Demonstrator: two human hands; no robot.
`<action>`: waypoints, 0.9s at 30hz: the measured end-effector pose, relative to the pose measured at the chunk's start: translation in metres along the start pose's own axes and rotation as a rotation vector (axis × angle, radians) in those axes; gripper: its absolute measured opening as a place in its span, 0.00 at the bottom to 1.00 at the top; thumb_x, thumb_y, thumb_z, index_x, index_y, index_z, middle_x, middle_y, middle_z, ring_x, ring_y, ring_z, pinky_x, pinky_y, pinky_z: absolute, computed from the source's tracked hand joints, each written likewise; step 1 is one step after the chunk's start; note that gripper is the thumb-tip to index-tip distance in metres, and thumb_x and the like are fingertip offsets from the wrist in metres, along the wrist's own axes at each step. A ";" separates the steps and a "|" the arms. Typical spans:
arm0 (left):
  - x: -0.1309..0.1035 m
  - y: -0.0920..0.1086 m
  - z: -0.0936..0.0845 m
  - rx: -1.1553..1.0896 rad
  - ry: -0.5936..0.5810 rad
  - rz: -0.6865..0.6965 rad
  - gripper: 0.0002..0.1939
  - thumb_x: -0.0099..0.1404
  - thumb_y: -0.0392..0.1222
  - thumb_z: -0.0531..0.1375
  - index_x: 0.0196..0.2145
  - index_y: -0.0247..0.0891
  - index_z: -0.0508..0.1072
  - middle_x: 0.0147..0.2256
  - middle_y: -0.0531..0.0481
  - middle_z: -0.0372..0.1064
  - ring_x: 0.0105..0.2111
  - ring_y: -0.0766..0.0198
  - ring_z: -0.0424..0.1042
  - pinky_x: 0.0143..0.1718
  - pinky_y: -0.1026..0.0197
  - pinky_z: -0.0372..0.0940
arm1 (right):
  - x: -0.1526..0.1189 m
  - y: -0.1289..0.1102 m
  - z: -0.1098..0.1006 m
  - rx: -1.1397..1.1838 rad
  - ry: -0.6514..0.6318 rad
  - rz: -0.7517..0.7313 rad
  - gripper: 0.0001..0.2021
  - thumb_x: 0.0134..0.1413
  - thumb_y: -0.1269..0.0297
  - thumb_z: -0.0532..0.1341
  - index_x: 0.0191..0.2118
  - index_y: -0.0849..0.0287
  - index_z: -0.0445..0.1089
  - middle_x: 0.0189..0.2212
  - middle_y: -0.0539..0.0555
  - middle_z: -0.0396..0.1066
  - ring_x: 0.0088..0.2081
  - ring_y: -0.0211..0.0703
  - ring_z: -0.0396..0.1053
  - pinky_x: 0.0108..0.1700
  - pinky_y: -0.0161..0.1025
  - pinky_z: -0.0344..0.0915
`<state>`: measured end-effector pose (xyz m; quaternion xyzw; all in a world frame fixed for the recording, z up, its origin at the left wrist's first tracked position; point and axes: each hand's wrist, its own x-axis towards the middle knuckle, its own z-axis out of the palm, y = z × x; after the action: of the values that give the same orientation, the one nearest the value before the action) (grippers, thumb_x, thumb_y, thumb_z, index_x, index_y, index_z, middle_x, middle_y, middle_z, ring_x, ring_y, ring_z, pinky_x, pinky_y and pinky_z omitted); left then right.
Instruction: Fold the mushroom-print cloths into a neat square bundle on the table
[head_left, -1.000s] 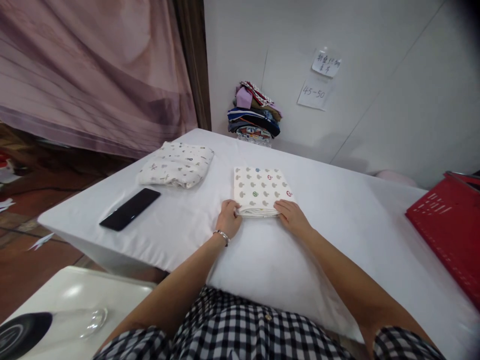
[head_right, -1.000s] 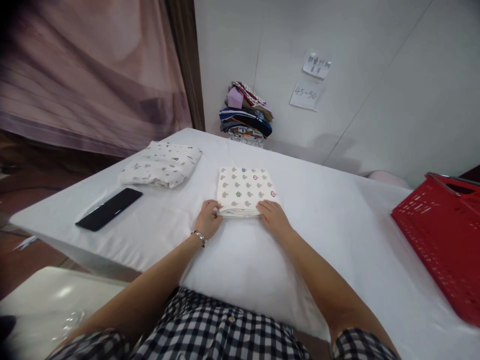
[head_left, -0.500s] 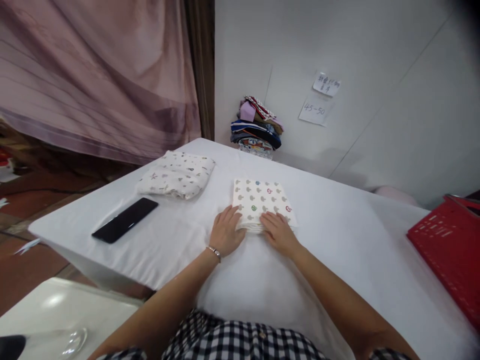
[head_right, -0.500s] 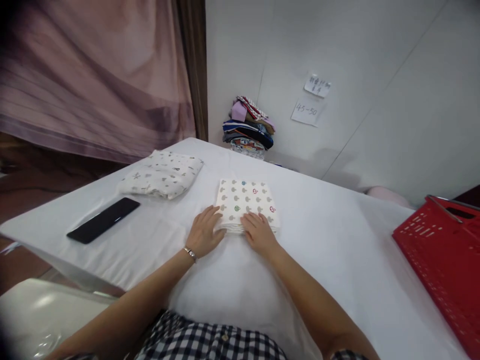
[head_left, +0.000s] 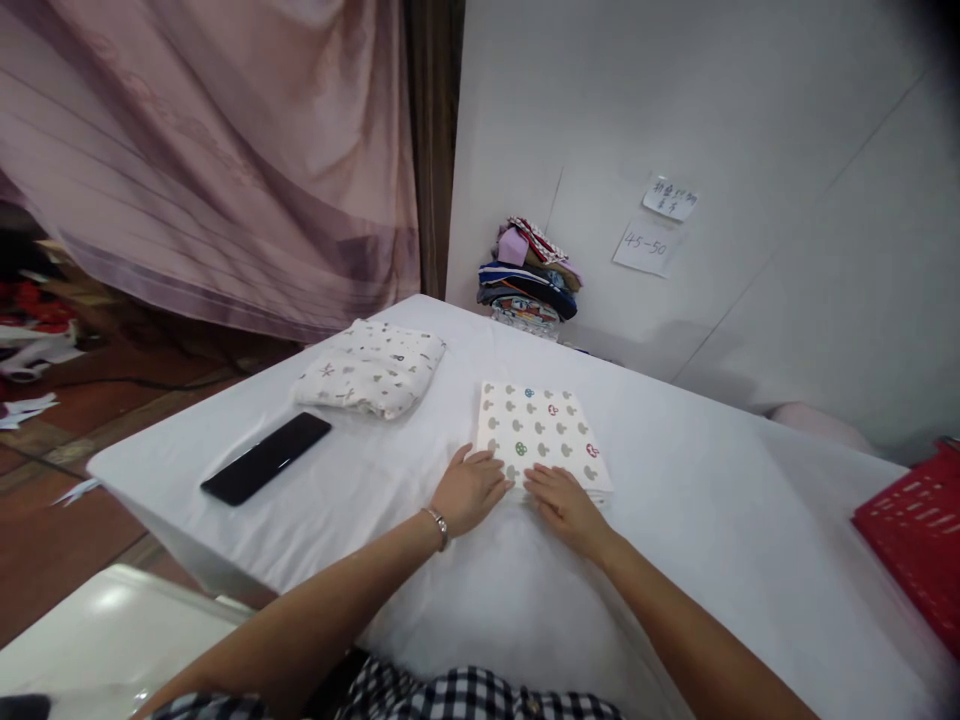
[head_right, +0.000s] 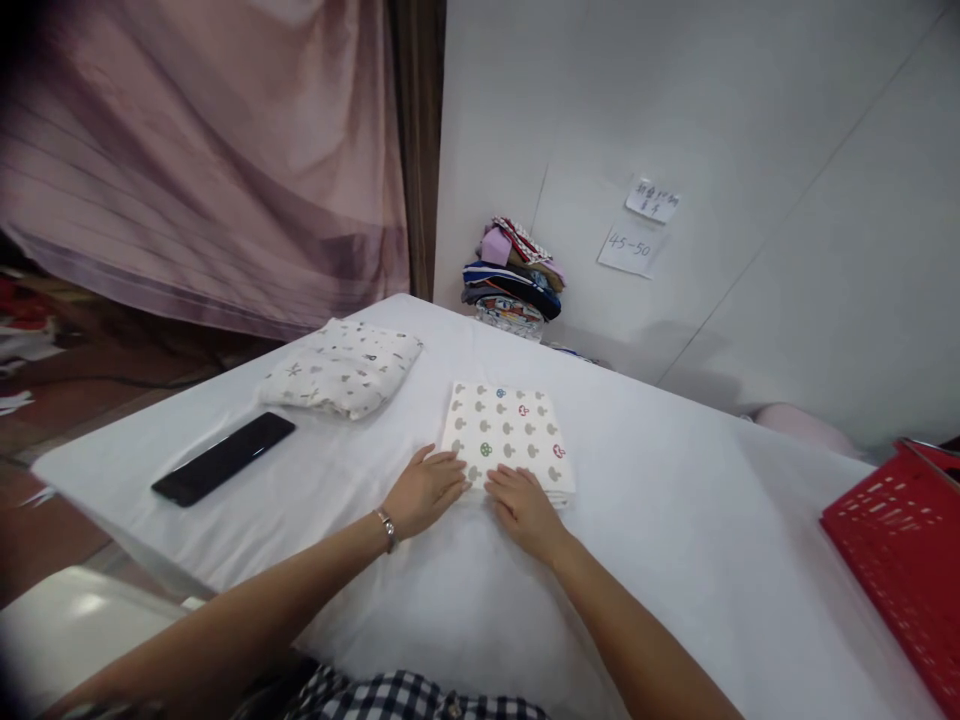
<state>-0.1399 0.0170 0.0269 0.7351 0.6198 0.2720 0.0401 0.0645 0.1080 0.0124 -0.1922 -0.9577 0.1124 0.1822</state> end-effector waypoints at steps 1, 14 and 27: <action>0.010 0.001 -0.002 -0.001 0.021 -0.024 0.15 0.67 0.46 0.49 0.37 0.45 0.75 0.45 0.51 0.72 0.52 0.60 0.64 0.59 0.47 0.47 | 0.008 0.003 -0.006 0.016 0.014 0.018 0.17 0.61 0.65 0.50 0.53 0.53 0.66 0.54 0.55 0.65 0.59 0.46 0.58 0.58 0.53 0.56; 0.046 -0.023 0.039 0.009 -0.161 -0.239 0.28 0.63 0.54 0.51 0.59 0.45 0.57 0.64 0.48 0.45 0.64 0.54 0.40 0.61 0.41 0.37 | 0.022 0.097 0.000 0.108 -0.069 0.682 0.29 0.57 0.46 0.49 0.63 0.50 0.52 0.66 0.49 0.37 0.66 0.51 0.32 0.64 0.54 0.39; 0.119 -0.094 0.023 -0.475 0.092 -0.951 0.29 0.56 0.51 0.59 0.52 0.32 0.64 0.50 0.34 0.67 0.49 0.49 0.67 0.47 0.53 0.61 | 0.061 0.142 -0.020 0.626 0.256 1.101 0.36 0.48 0.53 0.62 0.61 0.61 0.55 0.51 0.61 0.67 0.48 0.49 0.68 0.51 0.43 0.63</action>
<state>-0.2030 0.1555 0.0122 0.3310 0.8069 0.3887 0.2972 0.0663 0.2633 0.0089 -0.6048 -0.6117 0.4396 0.2582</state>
